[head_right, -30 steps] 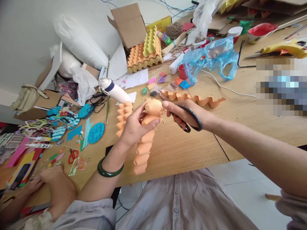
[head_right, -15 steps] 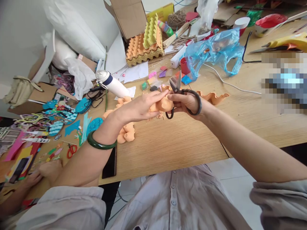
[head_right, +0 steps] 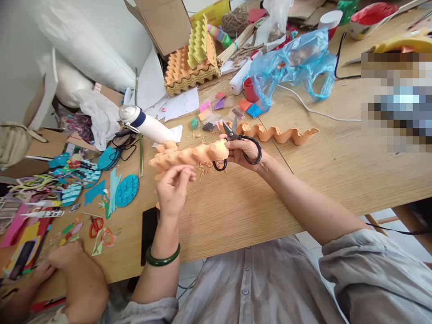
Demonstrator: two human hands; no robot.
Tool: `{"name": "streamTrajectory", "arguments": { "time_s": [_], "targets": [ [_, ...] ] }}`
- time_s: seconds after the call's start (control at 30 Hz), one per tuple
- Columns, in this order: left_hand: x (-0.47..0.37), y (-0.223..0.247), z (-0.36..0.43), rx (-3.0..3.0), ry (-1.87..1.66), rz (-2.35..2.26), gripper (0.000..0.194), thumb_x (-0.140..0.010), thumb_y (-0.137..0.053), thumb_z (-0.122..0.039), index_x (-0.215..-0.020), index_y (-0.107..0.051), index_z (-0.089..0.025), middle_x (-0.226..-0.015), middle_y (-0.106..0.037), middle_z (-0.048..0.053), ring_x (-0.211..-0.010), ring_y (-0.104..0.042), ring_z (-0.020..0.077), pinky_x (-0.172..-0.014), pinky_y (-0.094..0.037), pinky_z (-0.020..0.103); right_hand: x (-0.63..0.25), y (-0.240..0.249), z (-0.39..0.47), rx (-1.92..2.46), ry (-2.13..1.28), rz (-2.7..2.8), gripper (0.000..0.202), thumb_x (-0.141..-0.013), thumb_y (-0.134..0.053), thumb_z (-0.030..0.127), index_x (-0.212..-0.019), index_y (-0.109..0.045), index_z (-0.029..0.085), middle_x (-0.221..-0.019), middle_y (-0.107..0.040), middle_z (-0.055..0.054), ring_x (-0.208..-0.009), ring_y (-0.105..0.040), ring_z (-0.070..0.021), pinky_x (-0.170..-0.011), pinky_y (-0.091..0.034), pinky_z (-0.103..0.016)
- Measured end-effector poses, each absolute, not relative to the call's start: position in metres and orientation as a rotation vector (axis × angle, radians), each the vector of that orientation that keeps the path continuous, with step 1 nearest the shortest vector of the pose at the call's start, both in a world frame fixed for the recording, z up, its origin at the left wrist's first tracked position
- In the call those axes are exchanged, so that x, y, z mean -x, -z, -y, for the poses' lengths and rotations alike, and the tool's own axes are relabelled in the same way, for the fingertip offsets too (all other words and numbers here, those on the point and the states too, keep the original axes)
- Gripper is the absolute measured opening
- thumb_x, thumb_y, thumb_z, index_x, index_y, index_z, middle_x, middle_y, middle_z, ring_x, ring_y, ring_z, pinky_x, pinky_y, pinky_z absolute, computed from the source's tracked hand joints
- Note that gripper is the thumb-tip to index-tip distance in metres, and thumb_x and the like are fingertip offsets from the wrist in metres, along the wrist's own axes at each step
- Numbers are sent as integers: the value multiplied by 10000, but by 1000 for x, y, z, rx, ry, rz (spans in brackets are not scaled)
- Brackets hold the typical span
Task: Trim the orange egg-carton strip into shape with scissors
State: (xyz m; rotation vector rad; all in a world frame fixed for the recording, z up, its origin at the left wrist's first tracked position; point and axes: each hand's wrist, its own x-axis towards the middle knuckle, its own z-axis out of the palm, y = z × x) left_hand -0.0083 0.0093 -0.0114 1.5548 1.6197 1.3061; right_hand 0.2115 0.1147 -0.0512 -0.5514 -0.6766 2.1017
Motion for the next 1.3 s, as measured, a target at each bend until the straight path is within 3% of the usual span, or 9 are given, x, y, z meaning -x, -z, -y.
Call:
{"name": "streamTrajectory", "arguments": {
  "time_s": [0.07, 0.13, 0.23, 0.33, 0.6, 0.87, 1.03, 1.17, 1.3],
  "targets": [
    [1, 27, -1, -1154, -1134, -1466, 387, -844, -828, -472, -1033, -773, -139, -892, -775, 90, -790, -741, 202, -750, -633, 349, -215, 57, -113, 492, -2098, 729, 259, -820, -704, 138, -1056, -625, 211, -863, -776, 9, -800, -759, -176, -799, -663, -353],
    [-10, 35, -2, -876, -1221, -1296, 546, -741, -916, -487, -1142, -751, -156, -1104, -787, 118, -1021, -760, 248, -910, -630, 397, -217, 61, -111, 449, -2106, 786, 291, -810, -737, 172, -1078, -629, 210, -922, -786, -2, -825, -765, -188, -805, -664, -367],
    [-25, 34, -13, -622, -1361, -1119, 516, -787, -884, -499, -1166, -744, -178, -1296, -756, 132, -1285, -693, 283, -1109, -548, 420, -216, 66, -108, 430, -2123, 880, 342, -788, -799, 205, -1090, -639, 201, -930, -786, -3, -796, -759, -175, -808, -653, -344],
    [-31, 29, -24, -457, -1445, -1130, 413, -843, -840, -434, -1174, -734, -211, -1365, -742, 114, -1380, -644, 281, -1123, -543, 397, -214, 66, -104, 441, -2112, 995, 357, -774, -840, 210, -1079, -656, 186, -942, -787, -12, -809, -749, -151, -805, -627, -276],
    [-6, 48, -30, -588, -1595, -1185, 367, -917, -720, -508, -1190, -724, -263, -1409, -735, 85, -1421, -622, 255, -1082, -593, 358, -203, 58, -93, 500, -2074, 975, 302, -817, -735, 213, -1109, -663, 186, -981, -786, -38, -848, -747, -189, -862, -621, -364],
    [6, 48, -34, -843, -1709, -1356, 444, -1024, -534, -605, -1333, -664, -314, -1594, -598, 54, -1527, -511, 230, -1152, -553, 353, -195, 52, -77, 544, -2068, 1224, 290, -885, -742, 377, -1080, -612, 206, -818, -731, -12, -669, -688, -182, -667, -574, -336],
    [3, 49, -31, -771, -1751, -1288, 376, -1054, -527, -528, -1300, -666, -279, -1571, -618, 66, -1550, -477, 208, -1195, -521, 355, -190, 44, -61, 692, -1868, 1391, 357, -900, -752, 445, -1089, -570, 203, -763, -658, 11, -595, -582, -140, -561, -487, -292],
    [-2, 51, -30, -832, -1716, -1346, 435, -1085, -427, -556, -1319, -655, -268, -1552, -632, 82, -1553, -471, 198, -1213, -502, 358, -188, 41, -54, 804, -1606, 1543, 328, -883, -744, 456, -1004, -556, 215, -794, -643, -2, -662, -566, -139, -605, -472, -278],
    [-7, 52, -32, -905, -1665, -1457, 535, -1108, -288, -566, -1433, -588, -264, -1551, -629, 97, -1543, -485, 185, -1217, -498, 356, -188, 41, -53, 1180, -1180, 1735, 331, -870, -691, 397, -1130, -602, 213, -831, -692, -19, -690, -595, -168, -649, -434, -299]
  ]
}}
